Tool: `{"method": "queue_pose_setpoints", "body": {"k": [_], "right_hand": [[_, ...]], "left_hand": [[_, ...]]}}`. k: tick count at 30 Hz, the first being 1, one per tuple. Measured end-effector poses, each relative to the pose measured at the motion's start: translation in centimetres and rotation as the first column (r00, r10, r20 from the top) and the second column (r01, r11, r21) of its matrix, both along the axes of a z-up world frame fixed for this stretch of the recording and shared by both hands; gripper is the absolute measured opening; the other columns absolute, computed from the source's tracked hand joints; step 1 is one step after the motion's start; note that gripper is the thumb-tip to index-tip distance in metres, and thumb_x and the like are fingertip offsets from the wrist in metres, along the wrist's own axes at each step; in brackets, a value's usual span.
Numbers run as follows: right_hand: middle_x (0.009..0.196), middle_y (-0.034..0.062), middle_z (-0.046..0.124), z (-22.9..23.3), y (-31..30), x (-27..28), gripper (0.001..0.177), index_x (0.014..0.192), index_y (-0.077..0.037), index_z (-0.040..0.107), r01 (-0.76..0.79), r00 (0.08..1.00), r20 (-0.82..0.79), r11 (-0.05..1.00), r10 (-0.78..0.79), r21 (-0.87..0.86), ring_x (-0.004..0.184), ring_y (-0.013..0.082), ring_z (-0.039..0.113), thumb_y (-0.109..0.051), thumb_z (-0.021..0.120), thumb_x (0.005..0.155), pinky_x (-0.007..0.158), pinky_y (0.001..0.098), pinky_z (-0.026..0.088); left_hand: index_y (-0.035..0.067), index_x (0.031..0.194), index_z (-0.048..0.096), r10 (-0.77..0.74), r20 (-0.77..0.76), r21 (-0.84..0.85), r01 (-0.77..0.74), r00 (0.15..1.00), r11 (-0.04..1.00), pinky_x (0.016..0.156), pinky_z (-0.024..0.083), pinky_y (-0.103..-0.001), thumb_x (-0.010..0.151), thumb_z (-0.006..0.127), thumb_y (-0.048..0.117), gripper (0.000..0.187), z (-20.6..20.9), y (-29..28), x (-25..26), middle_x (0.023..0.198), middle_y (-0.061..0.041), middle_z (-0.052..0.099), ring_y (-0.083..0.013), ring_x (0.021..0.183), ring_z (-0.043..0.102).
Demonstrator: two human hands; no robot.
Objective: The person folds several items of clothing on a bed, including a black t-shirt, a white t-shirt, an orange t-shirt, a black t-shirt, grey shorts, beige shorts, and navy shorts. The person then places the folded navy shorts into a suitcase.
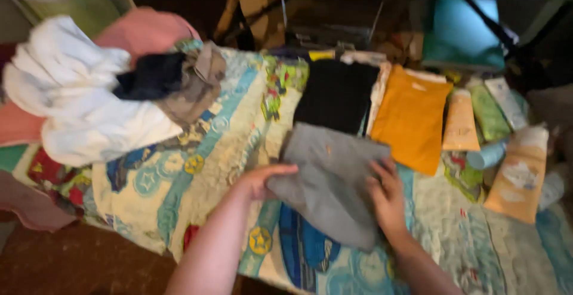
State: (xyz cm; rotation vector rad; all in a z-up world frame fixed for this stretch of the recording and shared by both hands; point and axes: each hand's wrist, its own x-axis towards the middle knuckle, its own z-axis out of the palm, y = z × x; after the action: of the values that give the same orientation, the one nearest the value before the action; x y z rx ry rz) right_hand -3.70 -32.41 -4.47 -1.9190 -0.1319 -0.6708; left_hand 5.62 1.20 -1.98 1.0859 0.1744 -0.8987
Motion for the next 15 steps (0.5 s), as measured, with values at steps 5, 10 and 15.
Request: {"method": "queue_pose_setpoints", "body": {"k": [5,10,15], "right_hand": [[0.110,0.0098,0.062,-6.5,-3.0,2.4,0.029,0.131,-0.005,0.061,0.242,0.969,-0.144,0.902,-0.203,0.357,0.099,0.0201,0.057,-0.016,0.062,0.105,0.086,0.0320,0.046],[0.110,0.0038,0.066,-5.6,-2.6,2.3,0.034,0.133,-0.009,0.055,0.189,0.957,-0.287,0.687,0.029,0.702,0.096,0.0144,0.065,-0.018,0.051,0.100,0.069,0.0300,0.052],[0.118,0.0193,0.067,-1.1,3.0,-0.4,0.040,0.130,-0.006,0.062,0.308,0.951,0.092,0.910,-0.294,-0.278,0.107,0.0336,0.066,-0.012,0.065,0.090,0.088,0.0406,0.054]], "left_hand": [[0.007,0.121,0.072,-0.108,0.012,0.069,0.107,0.994,0.992,0.102,0.056,-0.042,0.077,0.083,0.019,0.047,-3.8,-0.5,3.3,0.116,-0.007,0.078,-0.0218,0.105,0.075],[0.006,0.113,0.075,-0.081,0.006,0.073,0.080,0.997,0.994,0.101,0.056,-0.040,0.078,0.082,0.019,0.038,6.8,1.9,6.3,0.115,-0.008,0.078,-0.0215,0.104,0.076],[0.007,0.103,0.075,-0.031,0.203,0.173,-0.005,0.979,0.985,0.093,0.057,-0.044,0.080,0.078,0.017,0.024,17.7,3.9,14.5,0.100,-0.008,0.078,-0.0218,0.091,0.073]]}}
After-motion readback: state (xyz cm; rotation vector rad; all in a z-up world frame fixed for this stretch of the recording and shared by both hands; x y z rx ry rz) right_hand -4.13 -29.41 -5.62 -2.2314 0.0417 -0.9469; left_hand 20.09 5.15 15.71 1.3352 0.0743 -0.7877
